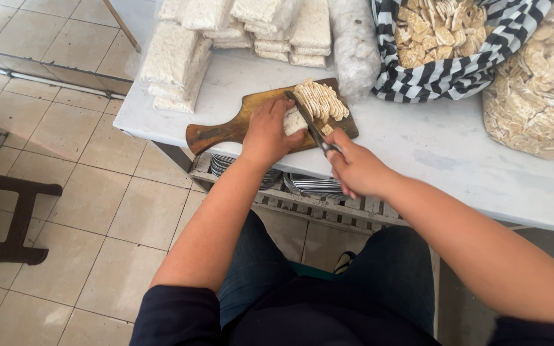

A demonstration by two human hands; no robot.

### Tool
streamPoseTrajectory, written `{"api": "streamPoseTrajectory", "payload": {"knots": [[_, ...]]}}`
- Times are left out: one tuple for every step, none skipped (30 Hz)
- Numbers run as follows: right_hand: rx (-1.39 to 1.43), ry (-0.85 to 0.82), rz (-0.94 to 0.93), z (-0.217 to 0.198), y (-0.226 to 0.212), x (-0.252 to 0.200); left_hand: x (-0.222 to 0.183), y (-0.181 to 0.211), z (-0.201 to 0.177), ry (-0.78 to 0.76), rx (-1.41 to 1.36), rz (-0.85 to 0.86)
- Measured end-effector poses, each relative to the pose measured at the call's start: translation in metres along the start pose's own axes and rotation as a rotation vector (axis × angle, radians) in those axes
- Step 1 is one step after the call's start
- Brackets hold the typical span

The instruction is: The person slices rectangular white food blocks into thin pieces using a knife on a wooden cutting board. The sliced pieces are placed into a striped cloth-lined basket. The person repeats this process with multiple blocks.

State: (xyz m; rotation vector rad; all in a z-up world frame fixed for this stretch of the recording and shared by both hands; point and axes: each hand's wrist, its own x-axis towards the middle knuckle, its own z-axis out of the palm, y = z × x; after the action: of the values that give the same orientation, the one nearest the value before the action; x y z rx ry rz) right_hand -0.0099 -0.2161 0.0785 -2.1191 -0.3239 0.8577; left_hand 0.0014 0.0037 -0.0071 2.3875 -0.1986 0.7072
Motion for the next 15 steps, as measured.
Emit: {"api": "streamPoseTrajectory", "payload": {"knots": [[0.018, -0.009, -0.027, 0.000, -0.002, 0.006, 0.002, 0.000, -0.001, 0.003, 0.000, -0.002], [0.036, -0.018, -0.054, 0.000, -0.002, 0.009, 0.003, 0.001, -0.002, 0.002, -0.003, -0.008], [0.023, -0.019, -0.042, 0.000, 0.000, 0.009, 0.003, 0.002, -0.002, 0.002, -0.005, -0.018], [0.010, -0.020, -0.030, -0.001, 0.003, 0.007, 0.002, 0.002, -0.003, 0.002, -0.007, -0.028], [-0.003, -0.022, -0.020, -0.002, 0.008, 0.003, 0.003, 0.003, -0.003, -0.001, -0.002, -0.043], [-0.018, -0.021, -0.008, -0.002, 0.013, -0.002, 0.003, 0.003, -0.003, -0.004, 0.003, -0.059], [-0.036, -0.025, 0.006, -0.003, 0.021, -0.008, 0.002, 0.003, -0.001, -0.006, 0.006, -0.078], [-0.054, -0.028, 0.019, -0.004, 0.027, -0.013, 0.001, 0.002, 0.000, -0.016, 0.005, -0.080], [-0.042, -0.020, 0.026, -0.005, 0.032, -0.013, 0.001, -0.001, 0.002, -0.020, 0.007, -0.085], [-0.030, -0.013, 0.033, -0.006, 0.036, -0.011, 0.001, -0.002, 0.004, -0.024, 0.010, -0.091], [-0.022, -0.017, 0.031, -0.006, 0.039, -0.006, 0.000, -0.005, 0.006, -0.011, 0.019, -0.085], [-0.022, 0.009, 0.009, -0.006, 0.042, -0.001, 0.000, -0.005, 0.010, 0.002, 0.029, -0.079], [-0.025, 0.022, -0.023, -0.006, 0.042, 0.009, 0.001, -0.007, 0.011, 0.022, 0.051, -0.081], [-0.026, 0.035, -0.056, -0.006, 0.042, 0.016, 0.001, -0.008, 0.012, -0.003, 0.041, -0.113], [-0.032, 0.041, -0.069, -0.007, 0.040, 0.024, 0.001, -0.009, 0.012, -0.019, 0.036, -0.150]]}}
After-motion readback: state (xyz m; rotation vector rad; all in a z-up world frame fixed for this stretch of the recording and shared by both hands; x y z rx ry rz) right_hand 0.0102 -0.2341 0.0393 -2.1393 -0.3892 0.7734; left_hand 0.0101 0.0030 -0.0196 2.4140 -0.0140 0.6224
